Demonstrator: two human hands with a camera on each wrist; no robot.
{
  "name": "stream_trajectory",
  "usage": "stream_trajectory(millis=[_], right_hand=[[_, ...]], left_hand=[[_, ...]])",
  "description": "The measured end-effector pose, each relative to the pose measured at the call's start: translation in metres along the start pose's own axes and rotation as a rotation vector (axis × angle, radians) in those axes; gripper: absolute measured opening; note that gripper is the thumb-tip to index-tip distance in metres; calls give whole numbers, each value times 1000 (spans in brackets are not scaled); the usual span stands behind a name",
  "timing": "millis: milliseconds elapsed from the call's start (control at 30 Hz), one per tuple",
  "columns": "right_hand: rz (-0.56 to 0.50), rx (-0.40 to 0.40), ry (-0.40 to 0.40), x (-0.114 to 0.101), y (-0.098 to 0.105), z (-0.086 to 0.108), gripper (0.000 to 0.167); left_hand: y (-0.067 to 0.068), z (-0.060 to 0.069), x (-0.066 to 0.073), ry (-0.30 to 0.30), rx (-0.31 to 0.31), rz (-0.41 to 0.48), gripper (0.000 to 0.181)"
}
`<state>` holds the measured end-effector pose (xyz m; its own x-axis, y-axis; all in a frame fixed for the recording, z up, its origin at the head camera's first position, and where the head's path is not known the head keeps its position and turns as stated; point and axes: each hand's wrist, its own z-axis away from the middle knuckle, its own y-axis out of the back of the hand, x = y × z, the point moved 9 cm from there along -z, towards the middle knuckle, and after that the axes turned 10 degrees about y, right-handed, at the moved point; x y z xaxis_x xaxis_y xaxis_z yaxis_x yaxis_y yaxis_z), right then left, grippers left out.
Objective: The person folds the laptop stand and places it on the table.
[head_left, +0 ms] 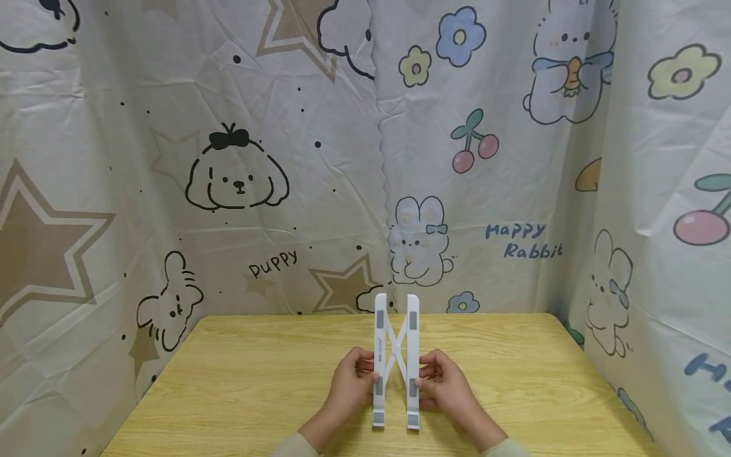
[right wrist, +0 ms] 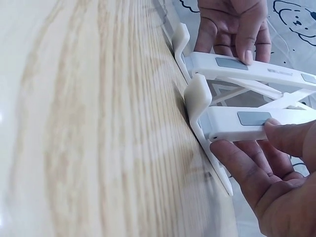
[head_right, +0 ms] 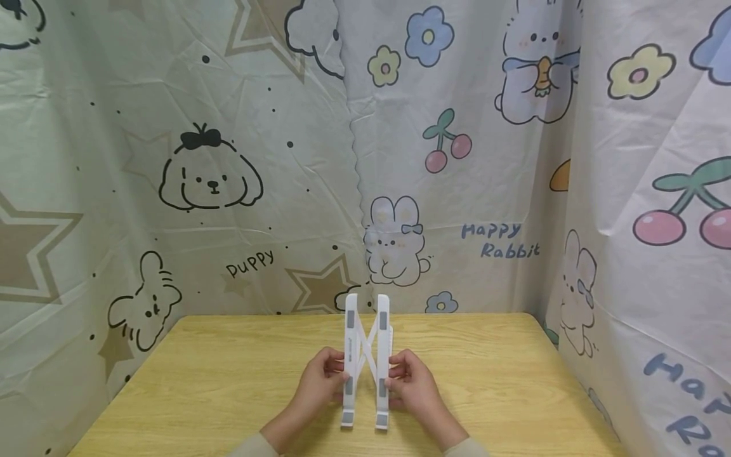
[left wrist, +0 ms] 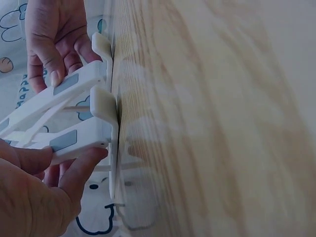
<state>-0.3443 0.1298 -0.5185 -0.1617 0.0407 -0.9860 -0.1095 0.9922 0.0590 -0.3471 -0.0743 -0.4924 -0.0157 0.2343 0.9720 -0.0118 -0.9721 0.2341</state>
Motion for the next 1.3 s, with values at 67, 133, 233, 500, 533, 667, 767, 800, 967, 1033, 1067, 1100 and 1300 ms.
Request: stream_trajectory(millis=[67, 133, 233, 500, 533, 667, 767, 800, 967, 1033, 1067, 1100, 1300], right_hand=[[3, 6, -6, 1, -1, 0, 36], [1, 6, -8, 1, -2, 0, 35], [-5, -1, -3, 2, -3, -1, 36], [-15, -10, 22, 2, -7, -2, 36], [-16, -10, 24, 2, -7, -2, 36], [-25, -8, 28, 0, -10, -1, 35], [-30, -11, 30, -2, -11, -1, 35], [-32, -9, 31, -2, -12, -1, 34], [-21, -4, 33, -2, -14, -2, 35], [-24, 2, 35, -2, -15, -3, 35], [-28, 4, 36, -2, -15, -3, 35], [-33, 7, 38, -2, -16, -3, 36], [-30, 3, 50, -3, -19, -4, 35]], left_hand=[[-1, 0, 0, 2, 6, 0, 30], [-3, 0, 1, 4, 8, 2, 30], [-5, 1, 2, 1, 3, 9, 30], [-13, 0, 0, 7, -15, 22, 31], [-13, 0, 0, 6, -16, 18, 30], [-16, -1, 0, 4, -22, 4, 30], [-18, -2, 1, -4, -26, 0, 30], [-18, -2, 1, -6, -28, 0, 30], [-21, -2, 3, -7, -35, 6, 30], [-23, -3, 3, -9, -39, 12, 30], [-23, -3, 4, -13, -42, 16, 30], [-24, -3, 4, -16, -43, 18, 30], [-24, -3, 7, -26, -47, 12, 30]])
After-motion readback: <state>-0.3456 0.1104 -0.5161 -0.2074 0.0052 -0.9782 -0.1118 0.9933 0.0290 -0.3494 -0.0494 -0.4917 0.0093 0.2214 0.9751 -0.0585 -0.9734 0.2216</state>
